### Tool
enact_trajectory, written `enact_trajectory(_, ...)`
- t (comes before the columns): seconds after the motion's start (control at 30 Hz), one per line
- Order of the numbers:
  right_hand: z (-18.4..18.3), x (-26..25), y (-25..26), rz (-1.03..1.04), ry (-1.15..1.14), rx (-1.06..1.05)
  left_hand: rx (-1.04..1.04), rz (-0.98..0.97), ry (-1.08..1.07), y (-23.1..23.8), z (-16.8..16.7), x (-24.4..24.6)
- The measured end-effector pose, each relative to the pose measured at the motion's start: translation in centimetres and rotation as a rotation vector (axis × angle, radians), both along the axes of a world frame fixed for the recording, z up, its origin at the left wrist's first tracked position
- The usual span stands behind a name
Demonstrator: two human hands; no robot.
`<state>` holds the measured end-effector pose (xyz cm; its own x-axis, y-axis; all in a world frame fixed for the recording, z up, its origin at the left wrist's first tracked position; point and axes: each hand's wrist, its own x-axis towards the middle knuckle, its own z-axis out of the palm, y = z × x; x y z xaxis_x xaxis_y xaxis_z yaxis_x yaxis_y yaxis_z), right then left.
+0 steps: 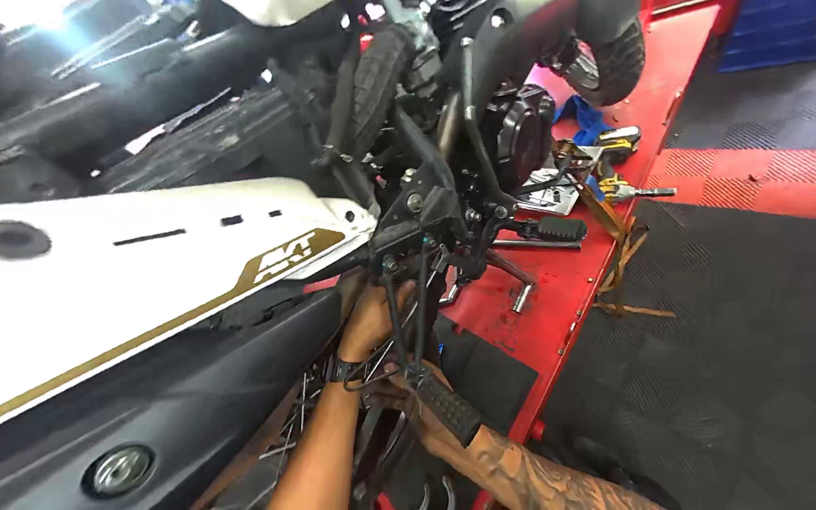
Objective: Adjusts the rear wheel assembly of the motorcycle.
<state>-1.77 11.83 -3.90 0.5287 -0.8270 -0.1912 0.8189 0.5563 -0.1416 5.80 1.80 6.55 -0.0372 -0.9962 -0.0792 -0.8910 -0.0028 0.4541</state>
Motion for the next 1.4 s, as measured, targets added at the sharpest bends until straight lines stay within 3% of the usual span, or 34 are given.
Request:
enact_trajectory(0.13,-0.3,0.4,0.4,0.058,0.144,-0.069,0.087,-0.012,0.255,2.8,2.2,0.9)
enact_trajectory(0.23,-0.6,0.7,0.2,0.051,0.238,-0.102,0.004,-0.035,0.283,5.6,2.4,3.1)
enact_trajectory(0.33,-0.5,0.9,0.4,0.041,0.326,-0.159,-0.227,0.228,0.189,12.1,1.6,4.7)
enact_trajectory(0.43,-0.4,0.6,0.3,0.039,0.418,-0.184,-0.669,0.603,0.281,17.8,-1.8,4.4)
enact_trajectory(0.53,0.3,0.8,0.9,0.049,0.511,-0.208,-0.956,0.889,0.403,23.5,-6.1,2.7)
enact_trajectory(0.67,0.9,1.3,1.0,-0.019,0.568,-0.255,-1.124,1.026,0.467,30.8,-14.6,1.1)
enact_trajectory(0.73,1.2,1.8,0.9,-0.071,0.605,-0.231,-1.191,1.203,0.497,34.3,-17.4,2.0)
enact_trajectory(0.87,1.6,2.5,1.1,-0.129,0.653,-0.198,-1.112,1.549,0.643,39.4,-17.2,8.7)
enact_trajectory(0.93,1.7,2.8,1.3,-0.146,0.696,-0.207,-0.905,1.455,0.758,40.8,-15.8,13.5)
enact_trajectory(1.03,1.5,3.3,1.7,-0.175,0.748,-0.231,-0.572,1.014,0.827,41.1,-13.8,19.9)
enact_trajectory(1.13,1.1,3.9,2.3,-0.190,0.772,-0.241,-0.452,0.704,0.790,38.6,-12.2,23.1)
enact_trajectory(1.33,0.3,5.7,4.0,-0.275,0.792,-0.267,-0.423,0.577,0.694,35.4,-10.4,24.1)
enact_trajectory(1.4,0.5,6.7,5.4,-0.369,0.941,-0.313,-0.452,0.575,0.694,35.2,-10.6,24.4)
